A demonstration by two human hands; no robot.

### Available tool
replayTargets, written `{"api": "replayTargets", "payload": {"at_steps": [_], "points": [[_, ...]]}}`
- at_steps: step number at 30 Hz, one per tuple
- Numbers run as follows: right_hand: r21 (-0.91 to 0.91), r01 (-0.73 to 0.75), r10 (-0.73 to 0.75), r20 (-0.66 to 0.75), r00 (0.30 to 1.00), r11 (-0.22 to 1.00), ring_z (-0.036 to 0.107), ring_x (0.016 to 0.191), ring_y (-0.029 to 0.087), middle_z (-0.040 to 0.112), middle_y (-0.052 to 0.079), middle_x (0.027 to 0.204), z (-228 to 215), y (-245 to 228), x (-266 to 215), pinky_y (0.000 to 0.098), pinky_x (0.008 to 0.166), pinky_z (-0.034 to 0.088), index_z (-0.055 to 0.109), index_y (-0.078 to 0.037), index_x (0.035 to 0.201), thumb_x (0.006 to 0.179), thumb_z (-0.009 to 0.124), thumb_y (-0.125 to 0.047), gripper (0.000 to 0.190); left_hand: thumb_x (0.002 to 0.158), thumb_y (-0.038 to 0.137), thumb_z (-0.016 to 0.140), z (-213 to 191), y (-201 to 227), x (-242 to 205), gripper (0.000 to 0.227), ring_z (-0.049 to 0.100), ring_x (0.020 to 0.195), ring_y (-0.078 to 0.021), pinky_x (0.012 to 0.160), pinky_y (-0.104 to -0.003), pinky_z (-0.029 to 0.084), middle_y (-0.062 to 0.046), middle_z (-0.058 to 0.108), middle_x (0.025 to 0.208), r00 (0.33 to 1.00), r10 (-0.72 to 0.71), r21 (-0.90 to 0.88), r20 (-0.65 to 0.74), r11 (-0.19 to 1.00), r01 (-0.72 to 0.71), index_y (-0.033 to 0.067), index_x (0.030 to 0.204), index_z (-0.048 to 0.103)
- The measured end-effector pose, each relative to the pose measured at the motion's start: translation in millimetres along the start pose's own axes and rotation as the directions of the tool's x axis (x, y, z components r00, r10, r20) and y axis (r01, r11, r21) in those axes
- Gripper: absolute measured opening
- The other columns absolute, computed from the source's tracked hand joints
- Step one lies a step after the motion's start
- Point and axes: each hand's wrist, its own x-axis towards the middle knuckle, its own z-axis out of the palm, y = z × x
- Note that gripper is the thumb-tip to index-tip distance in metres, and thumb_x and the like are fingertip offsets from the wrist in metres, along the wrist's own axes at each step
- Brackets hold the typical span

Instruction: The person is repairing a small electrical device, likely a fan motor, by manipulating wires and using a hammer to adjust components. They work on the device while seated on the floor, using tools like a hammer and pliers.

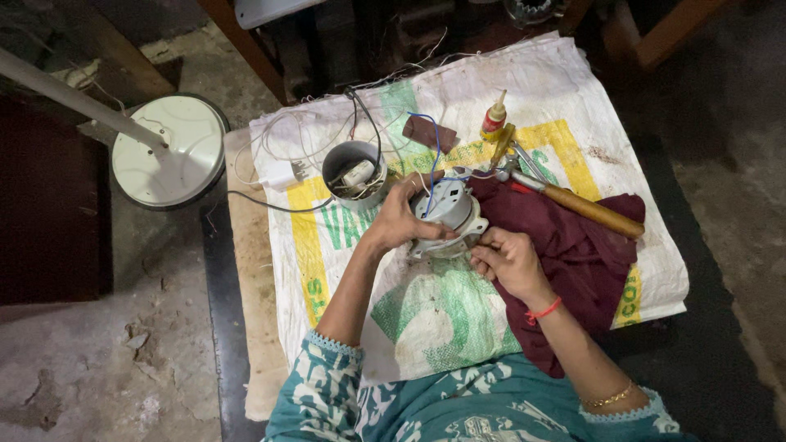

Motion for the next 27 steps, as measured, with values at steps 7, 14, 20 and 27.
{"api": "replayTargets", "payload": {"at_steps": [7,14,20,27], "points": [[-0.480,0.320,-0.438,-0.155,0.885,0.817,0.067,0.062,0.009,0.069,0.006,0.074,19.1,-13.6,-19.7,0.0268,0.053,0.053,0.063,0.003,0.088,0.091,0.070,-0.006,0.012,0.047,0.023,0.095,1.1,-3.4,-0.7,0.100,0.066,0.109,-0.0223,0.102,-0.033,0.052,-0.008,0.063,0.116,0.998,-0.071,-0.126,-0.001,0.990,0.070,-0.0048,0.136,0.060],[-0.015,0.013,-0.012,0.108,0.994,1.000,0.064,0.057,0.008,0.072,0.006,0.073,-7.3,-6.3,4.5,0.0243,0.049,0.051,0.068,0.001,0.087,0.093,0.067,-0.004,0.009,0.050,0.018,0.093,-10.0,-2.0,2.8,0.101,0.064,0.111,-0.0218,0.105,-0.031,0.047,-0.009,0.063,0.117,0.995,0.020,-0.009,0.095,1.000,-0.020,-0.0053,0.142,0.060],[0.172,0.027,-0.039,0.068,0.997,0.985,0.062,0.058,0.009,0.071,0.007,0.075,-9.0,8.6,6.6,0.0247,0.049,0.051,0.063,0.002,0.091,0.096,0.065,-0.003,0.007,0.048,0.018,0.090,1.6,-8.7,-1.8,0.097,0.067,0.115,-0.0196,0.108,-0.029,0.047,-0.009,0.070,0.124,0.995,-0.053,-0.092,-0.086,0.995,0.045,-0.0039,0.138,0.062],[-0.106,0.176,-0.187,-0.106,0.977,0.979,0.059,0.063,0.006,0.065,0.005,0.076,9.9,11.0,-7.9,0.0234,0.053,0.048,0.061,0.001,0.095,0.096,0.063,0.001,0.002,0.045,0.009,0.089,-9.5,-7.2,-9.3,0.102,0.060,0.121,-0.0180,0.112,-0.029,0.042,-0.007,0.062,0.130,0.998,0.038,-0.196,0.040,0.980,-0.029,-0.0001,0.142,0.061]]}}
